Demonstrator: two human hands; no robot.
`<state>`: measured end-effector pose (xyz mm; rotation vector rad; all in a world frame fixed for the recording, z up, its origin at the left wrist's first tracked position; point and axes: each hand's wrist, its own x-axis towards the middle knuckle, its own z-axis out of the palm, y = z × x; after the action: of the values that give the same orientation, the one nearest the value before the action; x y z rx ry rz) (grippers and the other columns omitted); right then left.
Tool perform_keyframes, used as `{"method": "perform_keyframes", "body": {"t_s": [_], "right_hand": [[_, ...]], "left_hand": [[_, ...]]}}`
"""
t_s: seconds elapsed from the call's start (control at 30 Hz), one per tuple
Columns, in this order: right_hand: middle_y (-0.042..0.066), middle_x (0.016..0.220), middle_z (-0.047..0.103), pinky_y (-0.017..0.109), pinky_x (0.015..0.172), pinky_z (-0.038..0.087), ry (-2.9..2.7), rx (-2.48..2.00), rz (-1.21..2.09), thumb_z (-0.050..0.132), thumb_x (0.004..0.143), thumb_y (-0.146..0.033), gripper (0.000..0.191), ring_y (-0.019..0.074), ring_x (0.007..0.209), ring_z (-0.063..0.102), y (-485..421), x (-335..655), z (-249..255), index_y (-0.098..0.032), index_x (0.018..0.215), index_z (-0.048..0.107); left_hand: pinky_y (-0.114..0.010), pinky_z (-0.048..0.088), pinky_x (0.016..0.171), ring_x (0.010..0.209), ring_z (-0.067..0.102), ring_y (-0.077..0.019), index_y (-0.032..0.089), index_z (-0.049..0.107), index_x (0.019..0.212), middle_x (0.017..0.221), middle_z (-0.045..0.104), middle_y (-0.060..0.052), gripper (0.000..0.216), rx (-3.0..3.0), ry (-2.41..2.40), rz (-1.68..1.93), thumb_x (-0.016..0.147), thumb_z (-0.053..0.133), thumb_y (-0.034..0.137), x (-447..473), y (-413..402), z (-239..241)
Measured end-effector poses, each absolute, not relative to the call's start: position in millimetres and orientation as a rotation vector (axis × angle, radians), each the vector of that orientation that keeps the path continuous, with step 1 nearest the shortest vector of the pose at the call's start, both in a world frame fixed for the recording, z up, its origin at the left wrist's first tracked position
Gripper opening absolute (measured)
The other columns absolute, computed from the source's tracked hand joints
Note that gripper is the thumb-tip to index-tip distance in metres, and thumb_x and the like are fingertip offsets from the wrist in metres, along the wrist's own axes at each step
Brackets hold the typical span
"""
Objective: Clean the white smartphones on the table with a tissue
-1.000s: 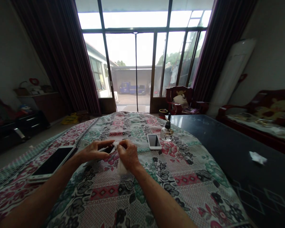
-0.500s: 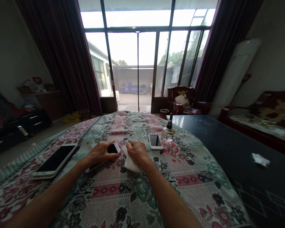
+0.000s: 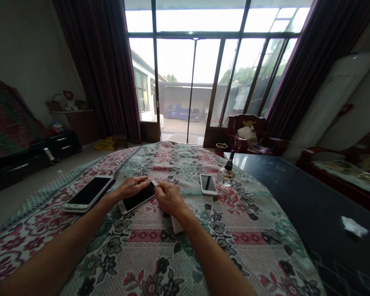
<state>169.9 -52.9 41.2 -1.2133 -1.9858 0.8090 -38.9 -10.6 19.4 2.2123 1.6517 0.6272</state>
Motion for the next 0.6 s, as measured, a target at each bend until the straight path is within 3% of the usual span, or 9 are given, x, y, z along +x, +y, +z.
{"method": "perform_keyframes", "body": {"t_s": [0.17, 0.43, 0.6], "right_hand": [[0.000, 0.066, 0.063, 0.021, 0.050, 0.042, -1.909, -1.121, 1.474, 0.051, 0.077, -0.020, 0.015, 0.0107, 0.053, 0.056, -69, 154, 27, -0.019, 0.080, 0.065], [0.002, 0.079, 0.067, 0.025, 0.059, 0.049, -1.601, -1.186, 1.592, 0.058, 0.074, -0.024, 0.024, 0.0150, 0.068, 0.063, -76, 146, 14, -0.022, 0.097, 0.067], [0.003, 0.083, 0.068, 0.021, 0.057, 0.048, -1.467, -1.126, 1.621, 0.065, 0.068, -0.025, 0.025, 0.0146, 0.076, 0.063, -82, 145, 14, -0.019, 0.092, 0.068]], "left_hand": [[-0.026, 0.042, 0.077, 0.089, 0.064, -0.0219, 0.018, 0.074, 0.091, 0.092, 0.074, -0.008, 0.033, 2.155, 1.861, 0.522, 0.081, 0.044, 0.025, -66, -28, 22], [-0.026, 0.040, 0.059, 0.070, 0.064, -0.0217, 0.013, 0.077, 0.078, 0.075, 0.073, -0.008, 0.031, 1.891, 1.833, 0.635, 0.068, 0.049, 0.022, -75, -54, 8], [-0.025, 0.038, 0.051, 0.067, 0.062, -0.0224, 0.010, 0.077, 0.080, 0.072, 0.072, -0.010, 0.034, 1.562, 1.740, 0.856, 0.061, 0.058, 0.031, -73, -69, -1]]}}
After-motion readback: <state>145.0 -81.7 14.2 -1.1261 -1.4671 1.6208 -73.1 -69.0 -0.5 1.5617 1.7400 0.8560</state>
